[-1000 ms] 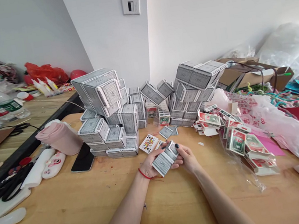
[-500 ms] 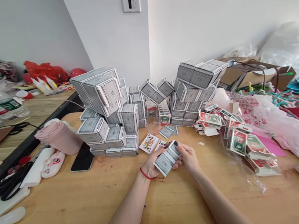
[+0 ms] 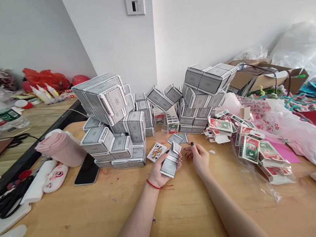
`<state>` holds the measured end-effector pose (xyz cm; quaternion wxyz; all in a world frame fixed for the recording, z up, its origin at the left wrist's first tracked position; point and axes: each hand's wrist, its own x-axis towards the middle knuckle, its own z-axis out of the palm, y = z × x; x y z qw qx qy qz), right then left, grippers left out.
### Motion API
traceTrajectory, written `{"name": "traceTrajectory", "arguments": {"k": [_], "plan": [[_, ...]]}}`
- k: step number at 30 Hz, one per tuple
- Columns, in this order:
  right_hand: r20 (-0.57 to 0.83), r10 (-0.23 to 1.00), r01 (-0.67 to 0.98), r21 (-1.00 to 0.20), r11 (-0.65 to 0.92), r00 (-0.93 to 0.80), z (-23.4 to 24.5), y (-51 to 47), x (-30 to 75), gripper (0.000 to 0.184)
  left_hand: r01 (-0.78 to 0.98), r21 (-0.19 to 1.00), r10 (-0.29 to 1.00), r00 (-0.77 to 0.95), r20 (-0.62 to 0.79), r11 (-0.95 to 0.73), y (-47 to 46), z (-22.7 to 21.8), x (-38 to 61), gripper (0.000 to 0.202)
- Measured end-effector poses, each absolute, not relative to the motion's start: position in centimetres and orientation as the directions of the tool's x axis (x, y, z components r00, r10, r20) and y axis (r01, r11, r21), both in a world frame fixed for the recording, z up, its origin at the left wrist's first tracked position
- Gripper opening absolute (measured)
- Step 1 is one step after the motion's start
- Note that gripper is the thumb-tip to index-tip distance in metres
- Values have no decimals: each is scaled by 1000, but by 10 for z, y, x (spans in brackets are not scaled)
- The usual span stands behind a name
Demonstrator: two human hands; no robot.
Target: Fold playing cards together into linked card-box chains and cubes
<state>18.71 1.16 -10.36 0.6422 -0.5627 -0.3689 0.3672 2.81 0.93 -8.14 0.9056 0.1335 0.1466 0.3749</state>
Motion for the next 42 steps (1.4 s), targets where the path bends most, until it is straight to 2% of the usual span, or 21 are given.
{"name": "traceTrajectory", "arguments": {"k": [2,3,7,12,14,17,19,21,24,29,33,36,42], "plan": [[181,858,201,-975,93,481,-109,20,189,34,-668,328,738,652,-175,668,11,-81,26,38],[214,849,253,-962,99,483,-112,25,189,31,-683,315,748,640,-176,659,12,-81,25,37],[308,817,359,-924,134,487,-114,43,186,28,-757,268,803,573,-167,596,13,-79,23,31],[352,871,595,-799,88,344,-113,59,182,44,-781,288,831,538,-140,554,13,-77,22,36],[342,887,629,-773,79,310,-115,61,182,46,-776,316,833,540,-116,547,12,-76,22,38],[315,876,526,-846,85,365,-118,61,185,49,-759,351,827,554,-94,548,10,-75,22,40],[240,880,340,-935,97,410,-121,60,189,49,-756,357,827,554,-95,548,8,-74,22,40],[170,896,169,-980,109,409,-122,58,193,40,-761,356,832,546,-97,542,7,-74,22,41],[132,913,57,-991,119,387,-120,50,199,28,-763,376,841,534,-90,525,7,-72,22,48],[82,919,-122,-983,138,386,-114,33,206,26,-734,432,835,542,-92,524,9,-69,23,56],[42,931,-226,-965,131,362,-109,21,209,29,-735,462,856,503,-120,496,10,-72,26,52],[14,949,-267,-958,103,316,-106,13,209,29,-706,484,848,499,-178,517,10,-76,28,41],[0,966,-299,-951,80,259,-98,-2,202,30,-693,439,821,492,-291,571,11,-81,33,19]]}}
